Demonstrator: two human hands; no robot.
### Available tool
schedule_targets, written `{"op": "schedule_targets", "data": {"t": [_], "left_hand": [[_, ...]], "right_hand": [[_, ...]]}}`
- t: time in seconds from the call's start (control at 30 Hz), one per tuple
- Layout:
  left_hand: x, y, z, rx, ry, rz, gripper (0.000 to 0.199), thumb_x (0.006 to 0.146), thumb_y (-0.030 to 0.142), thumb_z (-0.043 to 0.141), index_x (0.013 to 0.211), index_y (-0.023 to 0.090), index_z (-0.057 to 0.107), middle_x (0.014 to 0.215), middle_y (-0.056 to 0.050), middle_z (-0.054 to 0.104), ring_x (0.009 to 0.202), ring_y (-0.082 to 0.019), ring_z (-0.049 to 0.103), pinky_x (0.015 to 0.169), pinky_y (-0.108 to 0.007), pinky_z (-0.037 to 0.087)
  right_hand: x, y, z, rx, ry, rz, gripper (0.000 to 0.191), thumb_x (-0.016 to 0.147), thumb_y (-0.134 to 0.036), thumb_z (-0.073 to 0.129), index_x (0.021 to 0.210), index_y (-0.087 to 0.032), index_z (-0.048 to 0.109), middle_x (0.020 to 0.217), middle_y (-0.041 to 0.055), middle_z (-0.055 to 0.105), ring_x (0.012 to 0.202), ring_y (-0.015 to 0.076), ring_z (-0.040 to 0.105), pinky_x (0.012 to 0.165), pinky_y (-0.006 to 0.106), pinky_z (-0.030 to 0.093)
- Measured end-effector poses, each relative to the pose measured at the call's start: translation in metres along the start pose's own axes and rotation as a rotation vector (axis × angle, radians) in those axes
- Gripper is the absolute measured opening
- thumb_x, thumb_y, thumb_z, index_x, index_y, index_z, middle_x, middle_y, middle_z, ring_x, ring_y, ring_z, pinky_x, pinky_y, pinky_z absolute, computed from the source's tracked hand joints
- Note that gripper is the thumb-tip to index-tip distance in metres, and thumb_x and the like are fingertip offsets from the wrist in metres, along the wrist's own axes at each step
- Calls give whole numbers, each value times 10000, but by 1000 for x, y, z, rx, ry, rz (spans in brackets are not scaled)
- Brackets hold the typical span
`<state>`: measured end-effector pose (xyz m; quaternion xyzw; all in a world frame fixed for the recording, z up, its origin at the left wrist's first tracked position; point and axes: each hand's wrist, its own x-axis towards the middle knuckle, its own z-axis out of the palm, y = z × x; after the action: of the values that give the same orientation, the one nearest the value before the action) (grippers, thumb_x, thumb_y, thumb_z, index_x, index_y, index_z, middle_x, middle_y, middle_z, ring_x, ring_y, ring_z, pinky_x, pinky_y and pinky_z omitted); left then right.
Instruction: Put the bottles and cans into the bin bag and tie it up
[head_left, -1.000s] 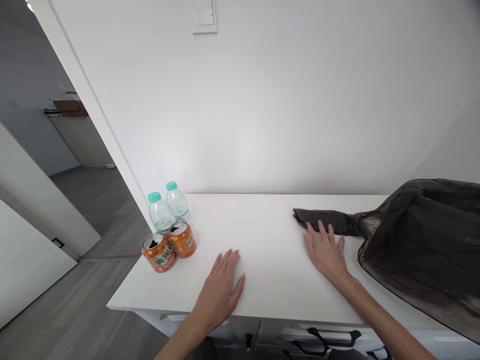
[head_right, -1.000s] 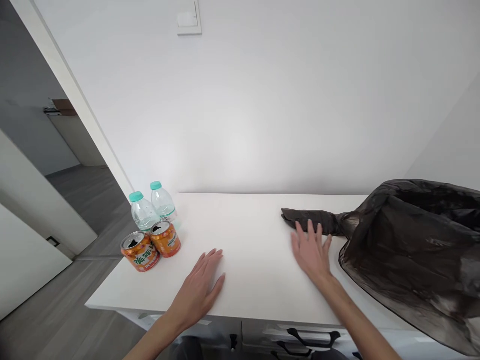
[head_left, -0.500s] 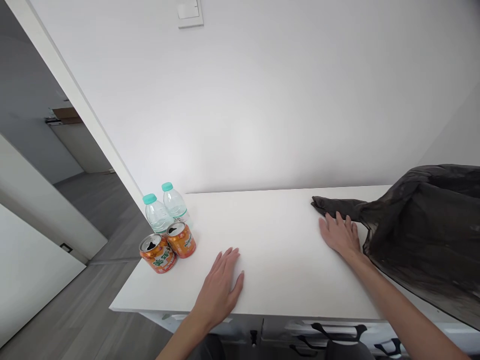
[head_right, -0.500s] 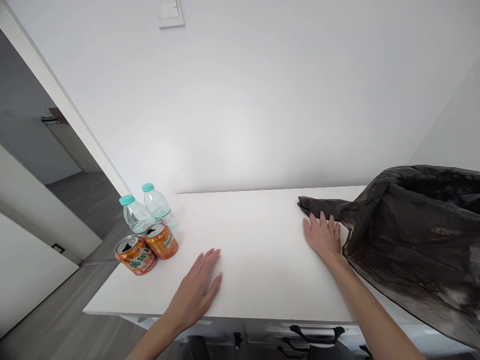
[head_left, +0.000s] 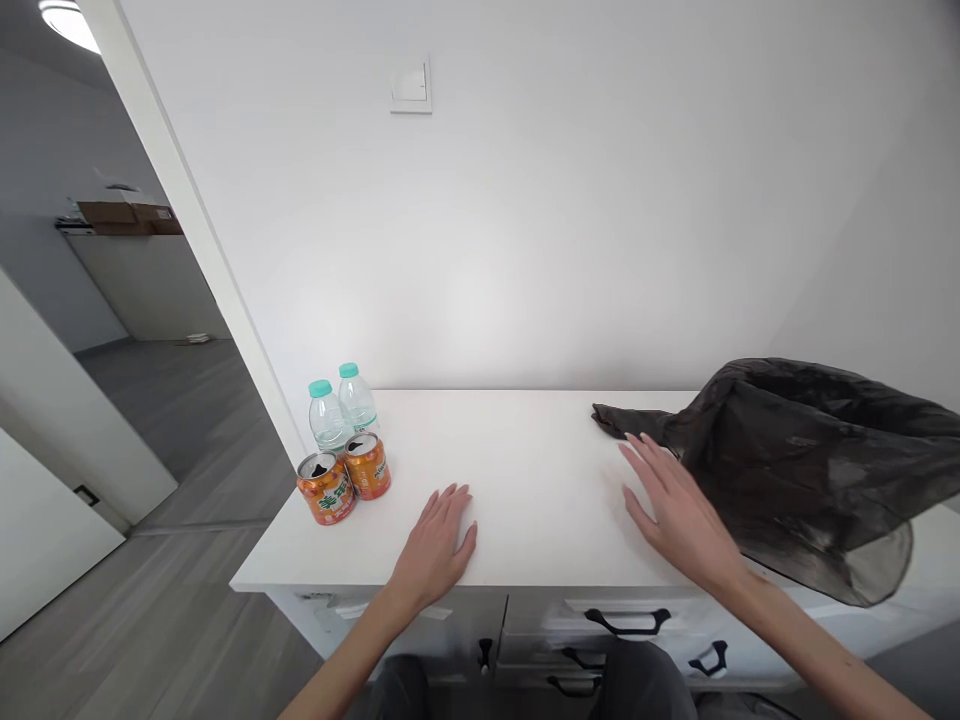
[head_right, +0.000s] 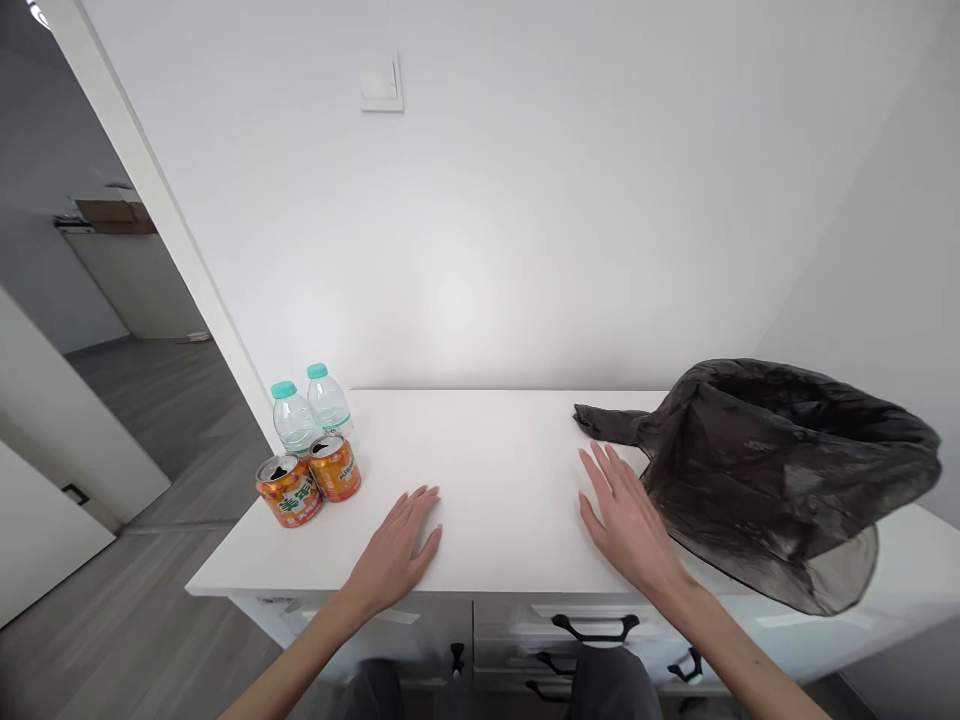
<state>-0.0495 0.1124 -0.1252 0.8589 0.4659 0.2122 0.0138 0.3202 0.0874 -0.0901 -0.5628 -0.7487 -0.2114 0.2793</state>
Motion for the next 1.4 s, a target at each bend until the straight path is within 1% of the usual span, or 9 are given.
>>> {"op": "schedule_targets", "data": {"t": [0.13, 0.27, 0.4, 0.5, 0.63, 0.77, 0.93, 1.13, 1.4], "left_hand": [[-2, -2, 1, -4, 20, 8, 391, 1054, 385, 405, 1400, 217, 476, 1554, -112, 545, 1500, -261, 436, 1261, -531, 342], [-3, -3, 0, 2, 24, 9, 382, 1052, 376, 399, 1381, 209, 496, 1551, -114, 548, 1493, -269, 446, 1256, -533, 346], [-4, -4, 1, 7, 24, 9, 392, 1050, 372, 399, 1386, 197, 500, 1550, -119, 549, 1492, -274, 446, 1255, -530, 347], [-5, -5, 2, 9, 31, 13, 397, 1049, 374, 402, 1388, 195, 503, 1544, -117, 555, 1489, -276, 451, 1250, -532, 353], [-5, -8, 5, 17, 37, 21, 395, 1051, 370, 398, 1384, 190, 508, 1542, -120, 557, 1485, -275, 456, 1250, -530, 354], [-4, -9, 6, 17, 45, 26, 403, 1048, 372, 407, 1401, 199, 497, 1539, -115, 560, 1482, -274, 460, 1247, -532, 357], [-4, -8, 7, 17, 54, 28, 394, 1047, 373, 405, 1379, 191, 515, 1532, -123, 565, 1475, -279, 470, 1246, -535, 359], [-4, -8, 5, 19, 65, 34, 384, 1039, 364, 413, 1375, 212, 521, 1513, -106, 585, 1464, -266, 485, 1246, -525, 361], [-4, -6, 4, 29, 54, 26, 372, 1044, 361, 408, 1360, 205, 525, 1505, -104, 592, 1459, -260, 490, 1250, -513, 356]], "right_hand": [[26, 9, -88, -80, 250, -125, 553, 1022, -295, 447, 1564, -213, 372, 1396, 142, 633, 1320, 307, 590, 1159, 504, 417], [33, 46, -129, -272, 320, -38, 524, 1014, -357, 419, 1495, -152, 453, 1308, 181, 670, 1242, 331, 625, 1156, 505, 401], [17, 102, -123, -396, 202, 203, 621, 987, -534, 317, 1387, -121, 551, 1291, 230, 664, 1281, 386, 573, 1140, 554, 368], [7, 136, -111, -360, 101, 320, 670, 928, -681, 300, 1214, -181, 642, 1220, 210, 704, 1285, 398, 563, 1159, 574, 303], [6, 161, -102, -237, 94, 357, 605, 879, -751, 360, 1019, -252, 672, 1066, 142, 761, 1160, 375, 627, 1155, 539, 261], [10, 175, -97, -185, 82, 385, 640, 857, -794, 380, 995, -254, 694, 972, 134, 762, 1075, 368, 643, 1086, 507, 311], [18, 178, -91, -153, 25, 396, 624, 863, -786, 428, 1047, -249, 686, 992, 116, 760, 1129, 362, 616, 1086, 490, 298], [31, 153, -92, -119, 34, 370, 604, 903, -746, 431, 1131, -223, 629, 1031, 124, 748, 1134, 330, 622, 1122, 480, 275], [36, 146, -90, -123, 94, 370, 587, 940, -706, 340, 992, -222, 668, 1010, 126, 763, 1080, 337, 644, 1118, 500, 297]]}}
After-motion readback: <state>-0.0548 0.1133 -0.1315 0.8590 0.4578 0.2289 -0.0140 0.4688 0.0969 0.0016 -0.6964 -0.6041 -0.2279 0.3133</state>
